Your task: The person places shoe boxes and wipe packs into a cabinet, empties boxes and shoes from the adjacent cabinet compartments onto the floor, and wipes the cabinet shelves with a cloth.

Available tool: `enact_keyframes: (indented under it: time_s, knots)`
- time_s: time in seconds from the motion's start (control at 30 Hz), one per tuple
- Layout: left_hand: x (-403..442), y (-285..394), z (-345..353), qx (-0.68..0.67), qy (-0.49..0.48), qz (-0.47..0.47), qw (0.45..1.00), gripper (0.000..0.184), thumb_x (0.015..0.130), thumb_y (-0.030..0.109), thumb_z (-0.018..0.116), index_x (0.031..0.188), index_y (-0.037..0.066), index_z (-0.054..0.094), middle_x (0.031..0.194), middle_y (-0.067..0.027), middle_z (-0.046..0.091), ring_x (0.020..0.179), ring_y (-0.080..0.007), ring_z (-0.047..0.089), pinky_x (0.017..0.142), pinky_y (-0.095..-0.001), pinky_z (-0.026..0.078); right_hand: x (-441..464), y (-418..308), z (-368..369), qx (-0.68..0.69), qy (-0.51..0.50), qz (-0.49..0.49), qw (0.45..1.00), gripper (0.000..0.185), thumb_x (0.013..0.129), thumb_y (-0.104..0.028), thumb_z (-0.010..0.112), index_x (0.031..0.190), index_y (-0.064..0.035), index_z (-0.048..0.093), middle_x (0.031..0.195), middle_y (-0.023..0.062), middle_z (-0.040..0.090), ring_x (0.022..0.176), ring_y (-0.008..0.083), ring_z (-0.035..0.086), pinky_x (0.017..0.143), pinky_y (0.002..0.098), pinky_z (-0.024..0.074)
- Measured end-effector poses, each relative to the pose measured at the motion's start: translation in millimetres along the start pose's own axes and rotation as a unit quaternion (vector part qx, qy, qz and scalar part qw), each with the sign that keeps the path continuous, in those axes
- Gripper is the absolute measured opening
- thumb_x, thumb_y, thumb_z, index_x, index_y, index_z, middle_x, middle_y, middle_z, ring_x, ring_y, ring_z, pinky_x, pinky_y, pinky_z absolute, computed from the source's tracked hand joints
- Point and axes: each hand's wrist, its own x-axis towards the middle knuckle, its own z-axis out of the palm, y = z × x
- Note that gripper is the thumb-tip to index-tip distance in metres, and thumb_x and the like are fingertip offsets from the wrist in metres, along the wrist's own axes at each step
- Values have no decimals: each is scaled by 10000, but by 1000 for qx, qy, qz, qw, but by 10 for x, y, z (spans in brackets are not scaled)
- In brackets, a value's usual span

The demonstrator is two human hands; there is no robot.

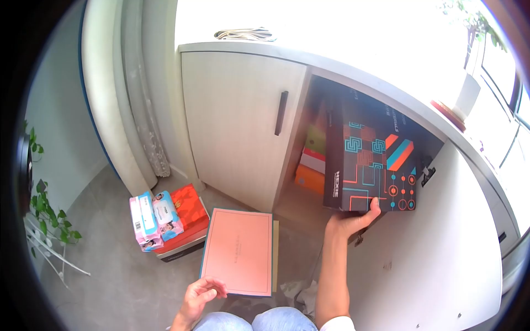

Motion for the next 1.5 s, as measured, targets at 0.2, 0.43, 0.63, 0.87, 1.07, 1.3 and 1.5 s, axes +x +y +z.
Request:
enact_keyframes:
  time_s: [0.2,0.43,0.63,0.87,1.07,1.3,1.5]
  knots:
    - [124,-72,-142,25,-7,-60,998,279,900,165,615,1128,2,606,1041,-101,655,978,-194,624,881,-321,468,277,382,547,-58,73,-96,991,1108,731,-333,744,1484,-146,-47,1400,121,326,1232,283,420,1038,448,404]
    - [384,-170,-152,40,26,-99,994,228,889,144,642,1076,14,645,975,-74,671,892,-150,635,792,-279,486,363,396,381,-184,-60,-1,981,1077,815,-419,738,1481,-188,-77,1391,123,342,1243,300,405,1015,532,424]
    - [484,-373,-343,44,-16,-103,994,258,963,160,597,1200,58,596,1025,-35,641,941,-112,609,844,-266,509,882,-160,-147,-345,-13,-235,909,810,902,-360,683,1463,-94,163,1269,155,410,1142,281,511,899,488,508]
    - [762,-523,-344,150,6,32,988,234,931,115,640,1154,47,613,990,-27,644,867,-101,601,754,-231,489,1412,-34,354,-331,-146,-133,923,850,892,-376,694,1451,-18,163,1318,217,418,1236,326,451,951,486,473]
    - [957,-399,-264,385,-26,110,916,148,852,115,711,978,44,682,873,-65,656,634,-130,563,555,-245,443,2800,455,454,-667,-13,-160,728,1079,790,-592,703,1522,-10,164,1474,263,313,1405,371,269,1144,474,226]
    - [976,-462,-269,403,-17,100,910,111,848,108,711,934,41,689,869,-48,665,616,-112,545,545,-240,436,3033,597,415,-483,-209,-71,847,1081,766,-576,739,1521,-36,185,1518,194,286,1413,325,262,1138,453,244]
    - [1011,-487,-238,383,-5,100,918,85,852,76,694,925,32,687,877,-33,666,639,-88,541,550,-224,427,3317,328,163,-391,-269,74,877,934,865,-676,528,1473,-12,281,1461,160,383,1388,284,320,1137,414,242]
